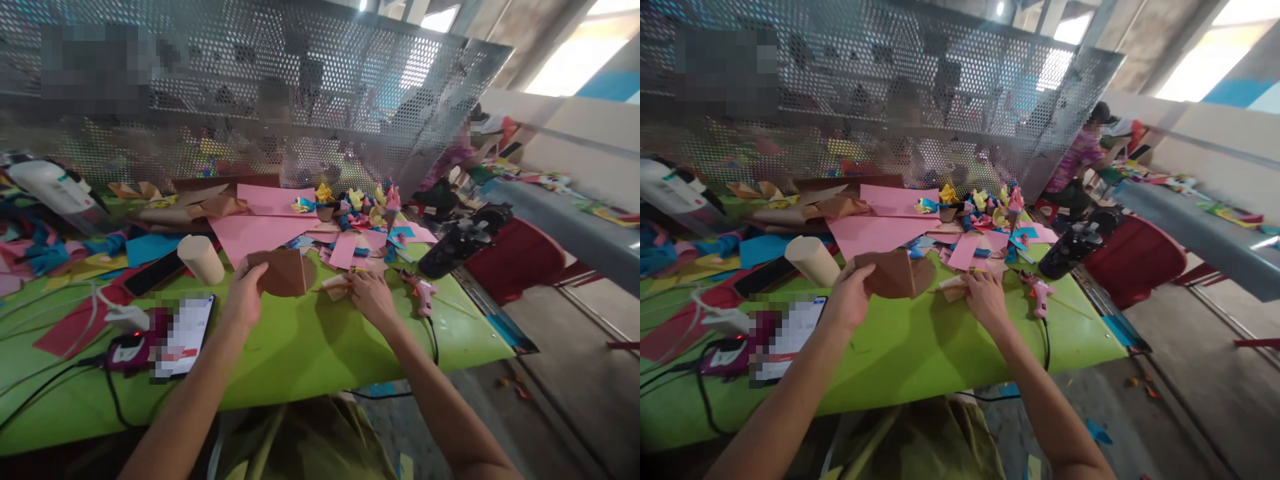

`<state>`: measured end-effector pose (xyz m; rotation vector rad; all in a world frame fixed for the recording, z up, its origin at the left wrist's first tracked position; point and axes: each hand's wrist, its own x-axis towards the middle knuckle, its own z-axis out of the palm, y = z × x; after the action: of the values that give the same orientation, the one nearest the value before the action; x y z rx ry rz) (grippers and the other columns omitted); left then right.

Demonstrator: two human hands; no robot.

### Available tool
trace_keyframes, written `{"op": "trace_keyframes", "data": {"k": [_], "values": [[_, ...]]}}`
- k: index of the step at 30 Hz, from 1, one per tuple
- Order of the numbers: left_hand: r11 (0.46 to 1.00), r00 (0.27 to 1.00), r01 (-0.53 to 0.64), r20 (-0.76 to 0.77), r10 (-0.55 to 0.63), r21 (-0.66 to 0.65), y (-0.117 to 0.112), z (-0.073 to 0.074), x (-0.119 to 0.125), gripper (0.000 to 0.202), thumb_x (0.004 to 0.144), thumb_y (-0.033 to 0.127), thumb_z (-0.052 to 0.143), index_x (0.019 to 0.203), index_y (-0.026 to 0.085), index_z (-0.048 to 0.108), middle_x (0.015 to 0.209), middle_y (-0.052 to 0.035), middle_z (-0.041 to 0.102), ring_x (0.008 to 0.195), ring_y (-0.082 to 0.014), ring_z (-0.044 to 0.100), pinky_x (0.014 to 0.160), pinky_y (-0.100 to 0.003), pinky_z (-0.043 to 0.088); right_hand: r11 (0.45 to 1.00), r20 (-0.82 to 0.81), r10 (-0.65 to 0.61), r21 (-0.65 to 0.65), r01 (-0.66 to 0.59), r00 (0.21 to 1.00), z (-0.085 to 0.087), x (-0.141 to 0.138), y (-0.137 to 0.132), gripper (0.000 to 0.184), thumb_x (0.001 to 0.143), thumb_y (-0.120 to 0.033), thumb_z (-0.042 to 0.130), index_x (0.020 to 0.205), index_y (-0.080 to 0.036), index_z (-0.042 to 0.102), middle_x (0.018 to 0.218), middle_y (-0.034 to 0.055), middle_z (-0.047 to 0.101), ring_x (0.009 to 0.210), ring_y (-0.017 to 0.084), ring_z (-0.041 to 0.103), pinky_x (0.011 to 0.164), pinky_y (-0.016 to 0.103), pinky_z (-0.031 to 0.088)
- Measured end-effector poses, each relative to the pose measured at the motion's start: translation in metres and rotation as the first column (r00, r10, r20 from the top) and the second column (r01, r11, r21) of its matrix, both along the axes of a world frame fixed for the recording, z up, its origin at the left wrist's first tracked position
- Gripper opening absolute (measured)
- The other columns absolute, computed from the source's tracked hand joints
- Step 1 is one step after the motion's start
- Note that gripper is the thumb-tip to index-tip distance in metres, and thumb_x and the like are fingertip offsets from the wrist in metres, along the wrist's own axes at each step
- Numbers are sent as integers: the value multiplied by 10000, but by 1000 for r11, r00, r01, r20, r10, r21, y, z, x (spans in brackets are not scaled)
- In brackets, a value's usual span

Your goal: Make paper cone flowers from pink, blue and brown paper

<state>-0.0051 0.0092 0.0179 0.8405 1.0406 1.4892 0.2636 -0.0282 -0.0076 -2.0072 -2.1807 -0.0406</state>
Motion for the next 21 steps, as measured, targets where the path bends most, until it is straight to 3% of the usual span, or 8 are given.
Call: {"op": "trace_keyframes", "data": {"k": [4,8,11,14,16,18,21], "values": [[996,997,73,-5,-73,-45,7,-8,11,317,615,283,725,915,214,648,869,1,733,848,-190,670,688,-270,487,999,71,6,-38,-4,997,0,-16,7,250,935,-191,537,1087,-193,735,1102,152,715,1066,314,624,894,427,416],[992,997,72,2,-72,-99,11,-19,11,317,586,280,733,882,215,642,834,9,732,820,-182,668,689,-266,470,999,68,-31,-35,34,997,1,-23,14,216,952,-220,527,1022,-183,728,1059,133,727,987,277,658,828,380,416],[994,1000,15,13,-14,-107,16,-26,3,308,553,279,728,839,220,633,804,9,728,845,-203,679,718,-282,481,996,73,-68,-44,71,995,5,-22,19,232,967,-226,501,1055,-180,711,1043,129,730,939,268,663,811,369,417],[997,998,-46,28,48,-66,21,-29,-6,271,556,278,725,796,230,610,824,8,731,906,-216,680,752,-287,496,996,80,-83,-27,85,993,8,-23,18,323,973,-246,496,1251,-170,642,1157,171,699,1028,315,632,853,404,417],[996,996,-86,31,86,-11,22,-27,-12,262,576,272,726,806,236,607,858,6,734,972,-221,673,801,-292,502,999,54,-13,37,11,998,7,-26,10,429,981,-292,504,1390,-173,554,1282,193,653,1136,352,589,919,449,414],[991,991,-128,53,126,37,22,-25,-17,267,592,265,721,838,243,621,885,5,737,1018,-226,667,835,-300,507,986,-6,153,67,-152,988,-1,-31,-3,476,998,-341,491,1450,-195,506,1376,178,616,1238,353,550,1016,488,395],[986,987,-146,75,140,83,21,-19,-19,250,611,258,702,852,244,638,915,-2,740,1056,-236,661,876,-319,514,921,-103,384,-27,-389,917,-22,-47,-30,572,998,-428,500,1524,-220,419,1545,134,497,1430,315,429,1161,509,320]]}}
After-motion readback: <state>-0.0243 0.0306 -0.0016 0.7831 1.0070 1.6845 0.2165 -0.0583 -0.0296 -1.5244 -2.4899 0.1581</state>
